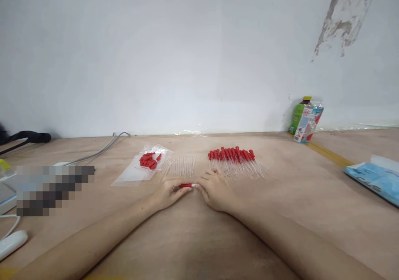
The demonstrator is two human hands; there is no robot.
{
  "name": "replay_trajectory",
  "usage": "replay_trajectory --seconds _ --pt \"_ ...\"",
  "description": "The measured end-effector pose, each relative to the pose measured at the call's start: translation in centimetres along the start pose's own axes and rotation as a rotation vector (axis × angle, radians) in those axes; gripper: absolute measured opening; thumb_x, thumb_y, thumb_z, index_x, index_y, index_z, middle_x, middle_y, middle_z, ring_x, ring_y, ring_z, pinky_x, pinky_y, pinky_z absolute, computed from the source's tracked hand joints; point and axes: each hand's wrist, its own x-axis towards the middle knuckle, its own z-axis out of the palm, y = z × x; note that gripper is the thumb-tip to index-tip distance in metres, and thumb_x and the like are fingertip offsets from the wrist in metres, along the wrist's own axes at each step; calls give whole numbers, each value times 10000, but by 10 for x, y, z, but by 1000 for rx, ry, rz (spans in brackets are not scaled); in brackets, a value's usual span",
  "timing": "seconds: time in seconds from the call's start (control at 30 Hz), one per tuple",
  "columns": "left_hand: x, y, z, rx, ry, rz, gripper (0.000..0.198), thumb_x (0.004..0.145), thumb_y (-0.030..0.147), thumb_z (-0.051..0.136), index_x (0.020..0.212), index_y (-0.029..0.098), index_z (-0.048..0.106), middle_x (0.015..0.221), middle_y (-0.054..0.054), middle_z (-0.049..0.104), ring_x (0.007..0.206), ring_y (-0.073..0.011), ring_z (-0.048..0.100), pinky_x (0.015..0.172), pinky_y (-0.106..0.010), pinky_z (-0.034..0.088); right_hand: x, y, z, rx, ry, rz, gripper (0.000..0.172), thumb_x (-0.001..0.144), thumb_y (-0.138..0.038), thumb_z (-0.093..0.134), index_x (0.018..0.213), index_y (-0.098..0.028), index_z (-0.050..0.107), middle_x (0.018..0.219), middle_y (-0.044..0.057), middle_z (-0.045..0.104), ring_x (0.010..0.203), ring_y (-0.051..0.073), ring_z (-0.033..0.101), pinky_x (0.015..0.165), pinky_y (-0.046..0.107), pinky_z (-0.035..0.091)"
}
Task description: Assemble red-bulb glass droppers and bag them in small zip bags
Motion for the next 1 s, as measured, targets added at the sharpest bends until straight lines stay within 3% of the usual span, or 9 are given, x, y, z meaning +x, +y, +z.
replay_trajectory --seconds 0.13,0.3,0.53,0.7,0.87,1.0 --pt "1 -6 -5 61 76 0 228 788 325 545 962 186 596 880 -32 649 801 -146 587 738 -257 454 -1 5 -3 -78 3 -13 249 860 -268 407 765 -197 626 741 27 587 755 133 466 727 308 222" --pt "-3 -14 -15 198 163 -117 314 730 355 607 1001 200 573 916 -37 628 862 -182 568 764 -313 452 -2 16 -11 -137 55 119 235 848 -281 432 777 -227 650 760 27 615 772 143 477 723 314 204" --pt "-2 -12 -19 183 24 -136 165 805 254 501 908 206 620 965 -31 618 875 -159 570 780 -293 455 13 46 -18 -226 71 556 351 801 -327 388 538 -181 569 567 9 597 602 140 486 701 328 195" --pt "-2 -14 -17 184 5 -112 210 820 252 471 948 201 630 1029 -44 615 963 -167 557 855 -301 436 32 65 -12 -297 17 757 343 777 -361 373 594 -173 594 618 50 620 632 178 530 733 368 195" --pt "-4 -21 -14 202 -29 -146 275 836 284 442 1041 198 604 1120 -59 583 1051 -179 524 919 -330 407 39 77 -1 -360 -27 815 350 777 -366 373 626 -150 604 632 82 621 638 206 548 720 382 211" --pt "-3 -21 -14 196 -71 -154 300 846 292 421 1070 189 591 1160 -60 559 1085 -175 501 945 -324 389 38 70 3 -376 -9 729 359 786 -385 375 627 -155 601 645 78 628 672 214 553 733 390 210"
